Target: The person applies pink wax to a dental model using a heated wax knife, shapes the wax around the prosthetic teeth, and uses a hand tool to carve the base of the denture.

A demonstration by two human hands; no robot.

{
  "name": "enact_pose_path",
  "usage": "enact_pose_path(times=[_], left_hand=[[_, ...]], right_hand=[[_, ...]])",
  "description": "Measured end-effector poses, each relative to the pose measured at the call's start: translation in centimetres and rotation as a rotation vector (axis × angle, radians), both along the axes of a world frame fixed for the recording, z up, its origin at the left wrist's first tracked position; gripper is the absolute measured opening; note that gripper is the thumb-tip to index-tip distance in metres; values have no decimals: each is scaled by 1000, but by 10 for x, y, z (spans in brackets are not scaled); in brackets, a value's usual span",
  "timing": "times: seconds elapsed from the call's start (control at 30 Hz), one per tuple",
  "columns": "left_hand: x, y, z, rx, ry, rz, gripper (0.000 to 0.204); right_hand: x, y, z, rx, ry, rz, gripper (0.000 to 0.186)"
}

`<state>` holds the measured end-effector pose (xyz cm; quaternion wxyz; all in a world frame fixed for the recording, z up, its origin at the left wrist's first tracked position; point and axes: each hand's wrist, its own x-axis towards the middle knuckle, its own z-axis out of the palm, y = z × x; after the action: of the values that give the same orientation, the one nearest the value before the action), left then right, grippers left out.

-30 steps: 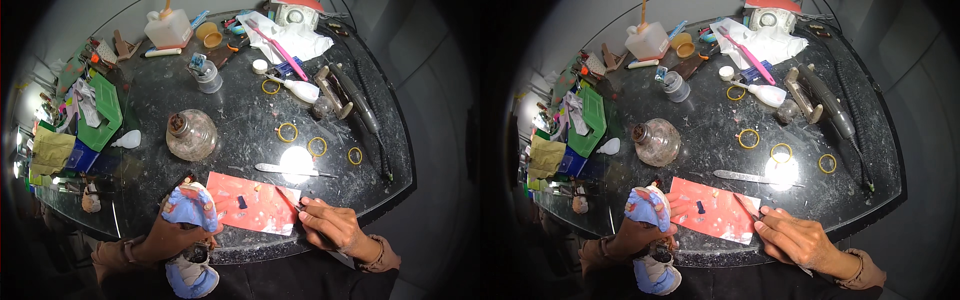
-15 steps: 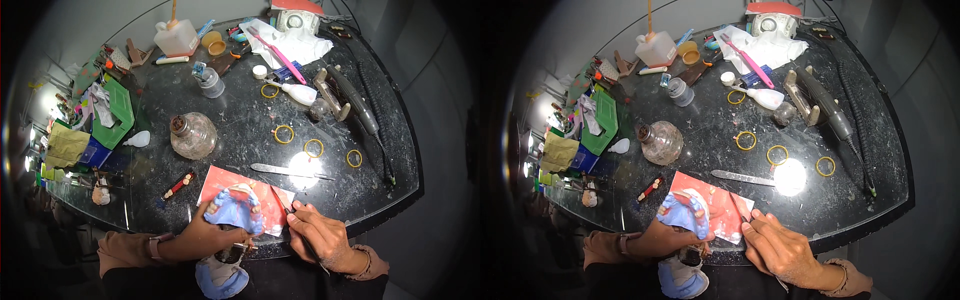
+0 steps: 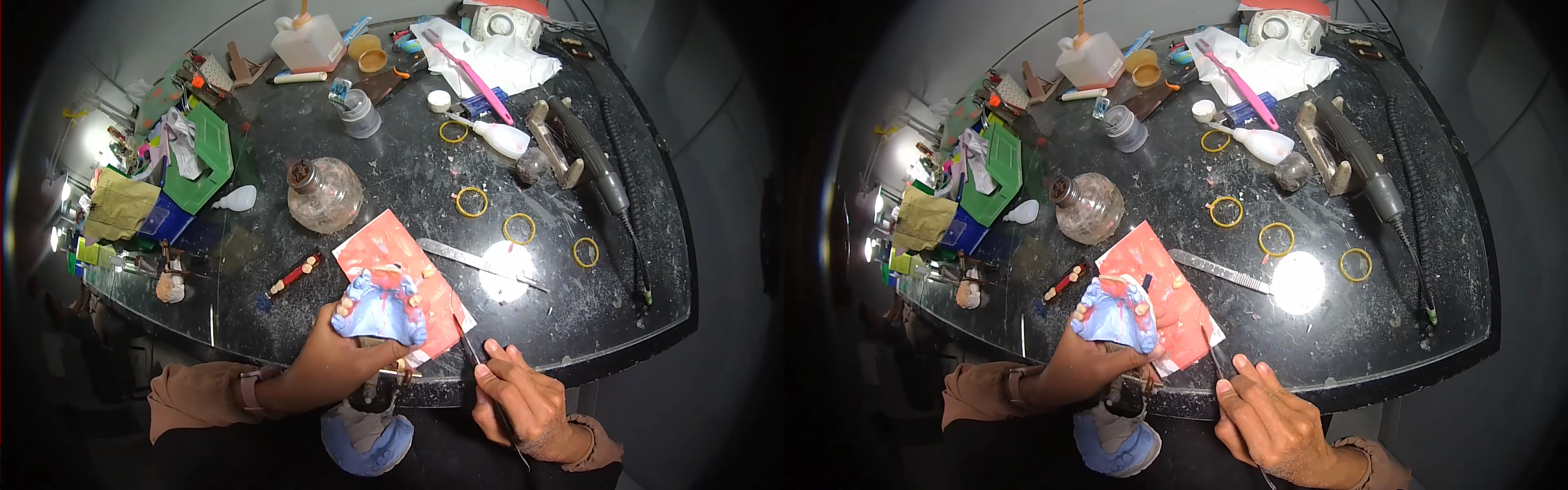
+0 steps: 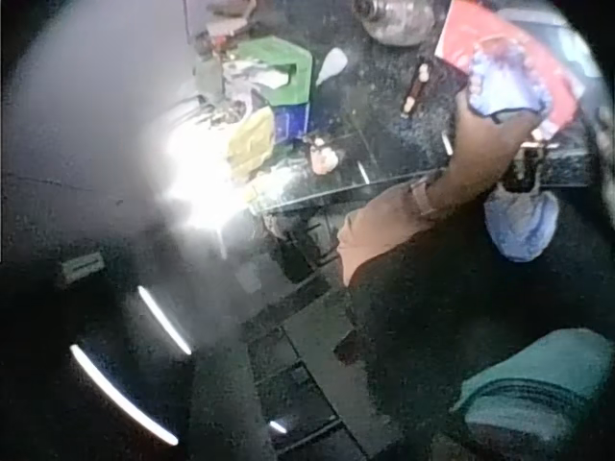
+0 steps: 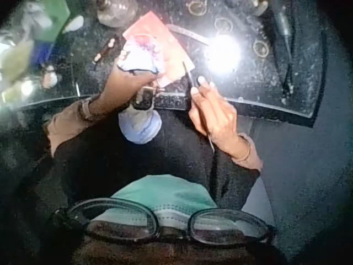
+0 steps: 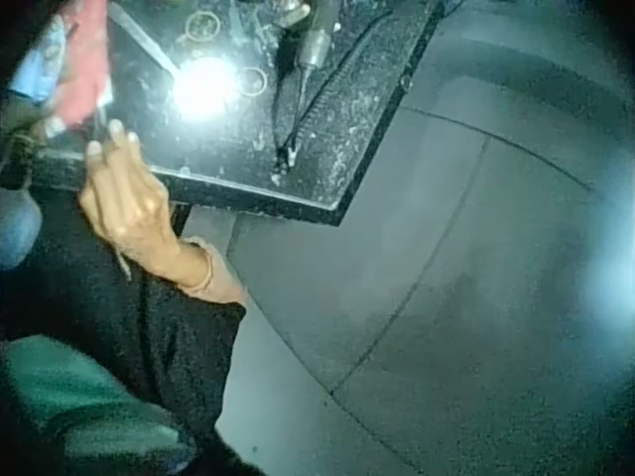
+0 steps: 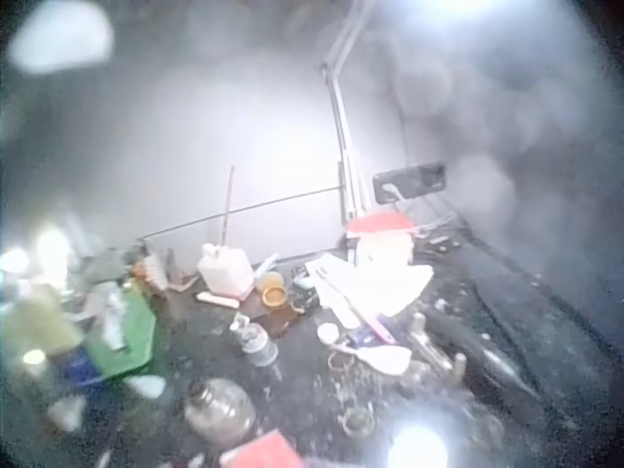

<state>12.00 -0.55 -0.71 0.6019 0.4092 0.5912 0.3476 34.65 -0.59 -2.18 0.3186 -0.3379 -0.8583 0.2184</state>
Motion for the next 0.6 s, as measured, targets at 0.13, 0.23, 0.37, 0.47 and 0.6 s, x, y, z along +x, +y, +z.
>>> enact_pose_path(times=[0.13, 0.23, 0.37, 0.47, 0.6], left_hand=[[1, 5, 4, -22, -69, -28, 51], [-1, 3, 2, 25, -87, -44, 52], [0, 4, 1, 66, -46, -48, 51], [-2, 5, 2, 52, -118, -47, 51], [-3, 3, 2, 60, -73, -62, 51]], right_hand=[[8, -7, 4, 0, -20, 3, 23], [27, -1, 6, -52, 0, 46, 21], [36, 26, 8, 9, 18, 103, 26], [28, 44, 9, 27, -48, 154, 26], [24, 53, 11, 25, -123, 230, 27]])
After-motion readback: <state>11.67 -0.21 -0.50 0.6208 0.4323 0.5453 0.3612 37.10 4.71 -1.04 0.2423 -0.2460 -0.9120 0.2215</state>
